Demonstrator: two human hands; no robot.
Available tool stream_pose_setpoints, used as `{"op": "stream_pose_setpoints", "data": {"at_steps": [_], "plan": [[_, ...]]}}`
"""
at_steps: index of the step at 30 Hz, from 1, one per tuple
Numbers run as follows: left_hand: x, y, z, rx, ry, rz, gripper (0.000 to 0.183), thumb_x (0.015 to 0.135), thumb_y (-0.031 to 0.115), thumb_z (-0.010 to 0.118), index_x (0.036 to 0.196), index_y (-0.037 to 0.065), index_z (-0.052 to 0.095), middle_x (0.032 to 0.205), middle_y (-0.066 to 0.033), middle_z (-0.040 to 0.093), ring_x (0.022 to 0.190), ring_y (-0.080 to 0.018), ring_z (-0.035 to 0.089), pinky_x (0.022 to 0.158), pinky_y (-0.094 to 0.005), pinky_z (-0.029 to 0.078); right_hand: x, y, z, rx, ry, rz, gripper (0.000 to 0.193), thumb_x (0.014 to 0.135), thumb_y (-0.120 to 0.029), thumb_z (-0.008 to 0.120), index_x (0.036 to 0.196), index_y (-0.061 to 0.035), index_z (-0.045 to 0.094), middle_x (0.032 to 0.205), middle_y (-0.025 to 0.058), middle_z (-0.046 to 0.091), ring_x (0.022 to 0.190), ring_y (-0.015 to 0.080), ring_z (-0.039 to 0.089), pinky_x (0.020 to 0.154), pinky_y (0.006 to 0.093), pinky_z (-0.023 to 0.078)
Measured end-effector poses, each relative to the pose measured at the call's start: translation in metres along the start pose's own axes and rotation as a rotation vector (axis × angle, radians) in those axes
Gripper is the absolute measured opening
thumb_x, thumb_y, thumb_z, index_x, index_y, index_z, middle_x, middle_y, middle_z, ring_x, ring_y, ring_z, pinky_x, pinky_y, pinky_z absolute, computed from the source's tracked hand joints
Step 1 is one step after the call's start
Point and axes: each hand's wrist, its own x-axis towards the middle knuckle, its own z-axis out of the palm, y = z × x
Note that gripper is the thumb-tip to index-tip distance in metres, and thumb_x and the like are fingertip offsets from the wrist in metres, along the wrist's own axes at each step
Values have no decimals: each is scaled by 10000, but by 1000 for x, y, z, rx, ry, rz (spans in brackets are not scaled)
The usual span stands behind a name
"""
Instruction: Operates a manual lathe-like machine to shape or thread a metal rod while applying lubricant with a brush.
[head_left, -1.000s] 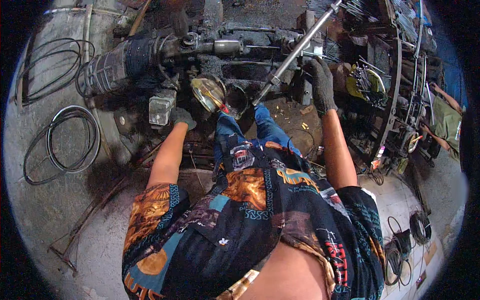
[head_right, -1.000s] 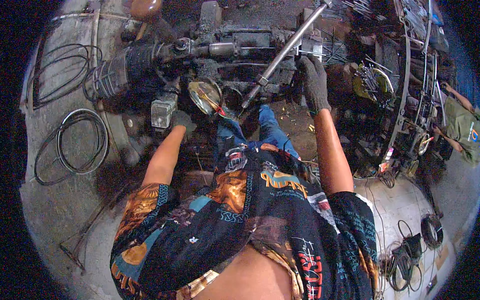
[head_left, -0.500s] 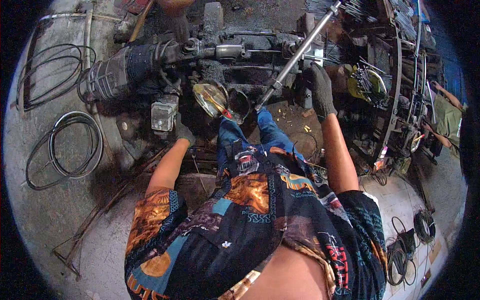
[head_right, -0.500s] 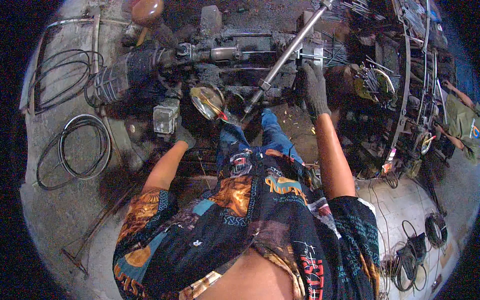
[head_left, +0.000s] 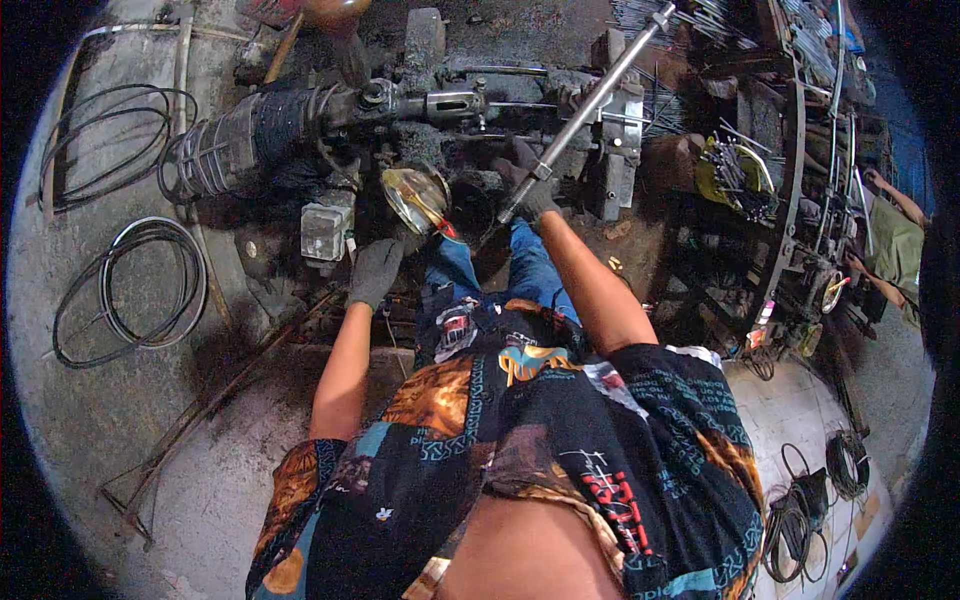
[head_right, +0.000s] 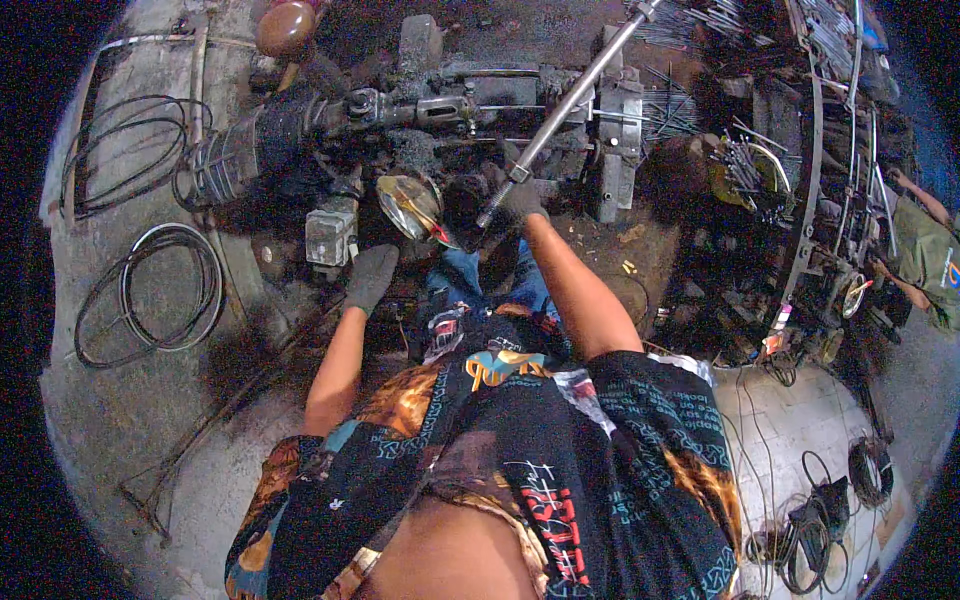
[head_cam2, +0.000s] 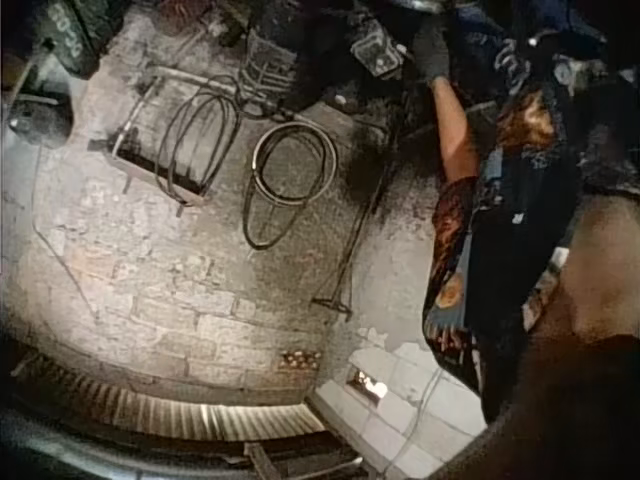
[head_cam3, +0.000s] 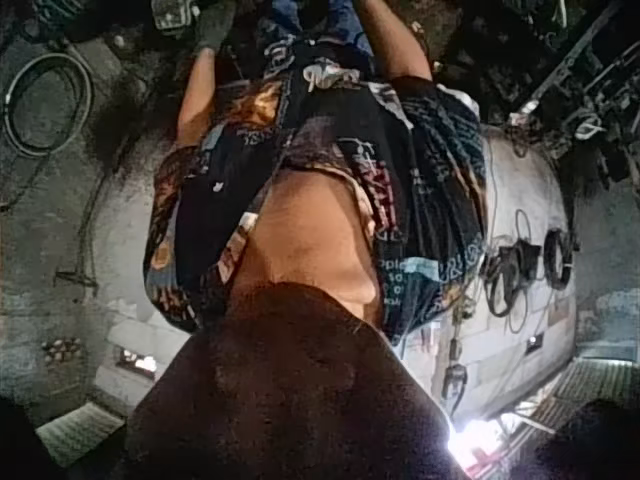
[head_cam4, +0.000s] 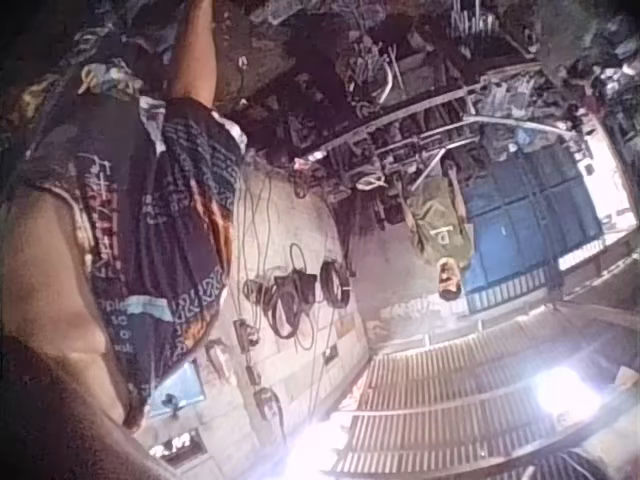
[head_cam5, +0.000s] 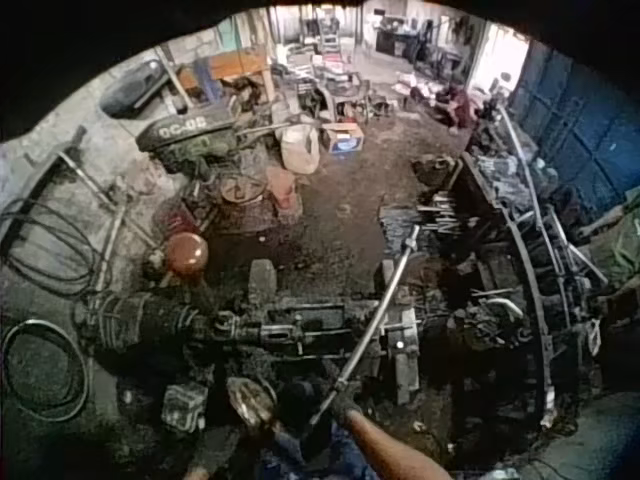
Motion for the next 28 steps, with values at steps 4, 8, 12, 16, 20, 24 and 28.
{"op": "stream_pose_setpoints", "data": {"at_steps": [4,8,12,16,20,24,28], "plan": [[-29,-3,-2,-128,19,-31,468,1010,392,486,1187,7,685,1261,-212,653,1212,-373,581,1060,-429,433,12,-71,30,137,125,-145,691,771,-215,762,1378,-6,505,1298,262,592,1241,390,556,1050,447,438],[-58,-16,1,-141,19,-102,460,1001,389,506,1158,-1,692,1208,-211,676,1156,-388,611,1021,-423,465,25,-100,60,-11,293,-106,707,707,-257,753,1324,-7,513,1193,241,576,1191,433,513,1031,478,413],[-75,-23,0,-219,8,-106,430,991,364,532,1094,-21,693,1075,-259,682,1031,-434,638,900,-472,500,43,-59,74,-90,403,-178,700,682,-242,748,1304,-12,524,1193,250,544,1159,418,501,1028,490,397],[-80,-28,-1,-180,23,-82,395,987,343,547,1052,-18,695,1031,-262,682,989,-441,643,856,-479,502,50,-55,79,25,468,-186,682,687,-229,747,1302,-12,548,1234,244,549,1182,422,484,1040,478,400],[-80,-26,-5,-240,7,-156,397,989,346,550,1017,-23,695,1015,-261,686,970,-444,645,834,-477,500,16,-108,86,65,98,8,696,703,-218,733,1332,-4,528,1288,265,534,1226,432,482,1077,464,396],[-71,-20,-20,-197,-28,-120,417,994,361,541,1031,-27,690,1017,-259,689,976,-440,642,850,-475,492,-4,-106,108,22,154,-145,731,716,-248,739,1375,-32,505,1366,248,523,1314,452,453,1134,455,363],[-71,-36,-28,-116,7,-198,451,997,402,525,1095,-4,698,1090,-280,674,1049,-431,631,942,-475,466,8,-98,102,-3,235,-245,898,735,-272,778,1526,-90,393,1676,141,83,1500,470,178,1178,480,325]]}}
